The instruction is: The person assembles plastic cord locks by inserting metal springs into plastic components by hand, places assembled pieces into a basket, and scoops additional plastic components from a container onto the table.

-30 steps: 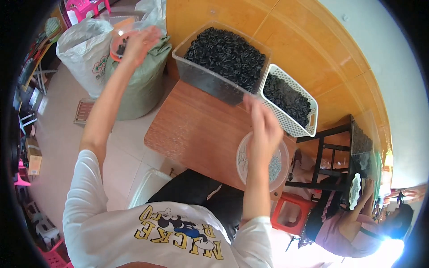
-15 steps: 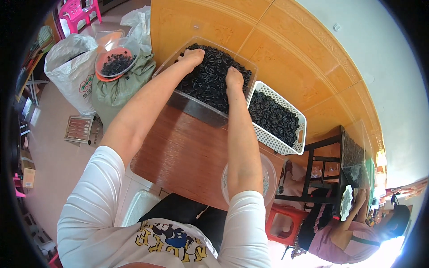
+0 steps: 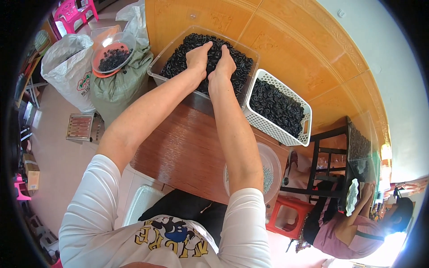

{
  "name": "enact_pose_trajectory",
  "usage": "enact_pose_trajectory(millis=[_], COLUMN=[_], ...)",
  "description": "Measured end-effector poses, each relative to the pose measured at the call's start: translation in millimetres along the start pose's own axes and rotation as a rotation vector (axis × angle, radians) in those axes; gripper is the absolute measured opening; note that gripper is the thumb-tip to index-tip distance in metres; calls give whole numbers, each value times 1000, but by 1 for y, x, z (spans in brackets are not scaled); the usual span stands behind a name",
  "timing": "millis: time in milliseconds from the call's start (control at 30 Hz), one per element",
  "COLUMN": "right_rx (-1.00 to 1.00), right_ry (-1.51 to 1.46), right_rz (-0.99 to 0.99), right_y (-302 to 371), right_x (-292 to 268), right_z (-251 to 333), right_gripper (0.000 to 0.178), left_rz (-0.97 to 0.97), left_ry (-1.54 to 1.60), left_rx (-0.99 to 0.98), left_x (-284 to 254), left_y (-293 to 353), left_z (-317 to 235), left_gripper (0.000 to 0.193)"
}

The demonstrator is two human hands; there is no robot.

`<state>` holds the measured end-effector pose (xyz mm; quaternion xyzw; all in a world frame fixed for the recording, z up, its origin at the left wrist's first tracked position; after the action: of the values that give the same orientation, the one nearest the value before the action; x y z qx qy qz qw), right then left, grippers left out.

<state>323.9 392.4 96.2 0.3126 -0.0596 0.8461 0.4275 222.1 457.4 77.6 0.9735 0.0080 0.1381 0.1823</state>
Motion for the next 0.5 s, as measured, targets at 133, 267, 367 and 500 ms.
enact_pose_trajectory(millis=[133, 267, 367, 500], right_rx=[-119, -261, -317, -414], right_ry=[-5, 30, 20, -3], right_rz=[47, 124, 190, 251], right_y=[11, 16, 26, 50], right_x=[8, 13, 19, 23], right_z=[11, 23, 33, 51], right_gripper=[26, 26, 25, 22], left_rz=[53, 110, 116, 202], left_ry=[216, 371, 380, 455], left_rx=[87, 208, 285, 362], left_x=[-2, -4, -8, -16], left_y=[6, 19, 30, 55], left_z=[-9, -23, -35, -49], left_gripper=[36, 26, 24, 26])
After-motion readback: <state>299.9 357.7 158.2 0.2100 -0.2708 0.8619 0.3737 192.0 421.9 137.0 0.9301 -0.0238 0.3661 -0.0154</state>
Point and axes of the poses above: each hand's wrist, its own y-axis away from the middle knuckle, its own x-axis out of the palm, z = x × y, the point moved 9 cm from there along -y, towards the middle knuckle, and after that the axes turned 6 degrees about -x, right-handed, at the moved point
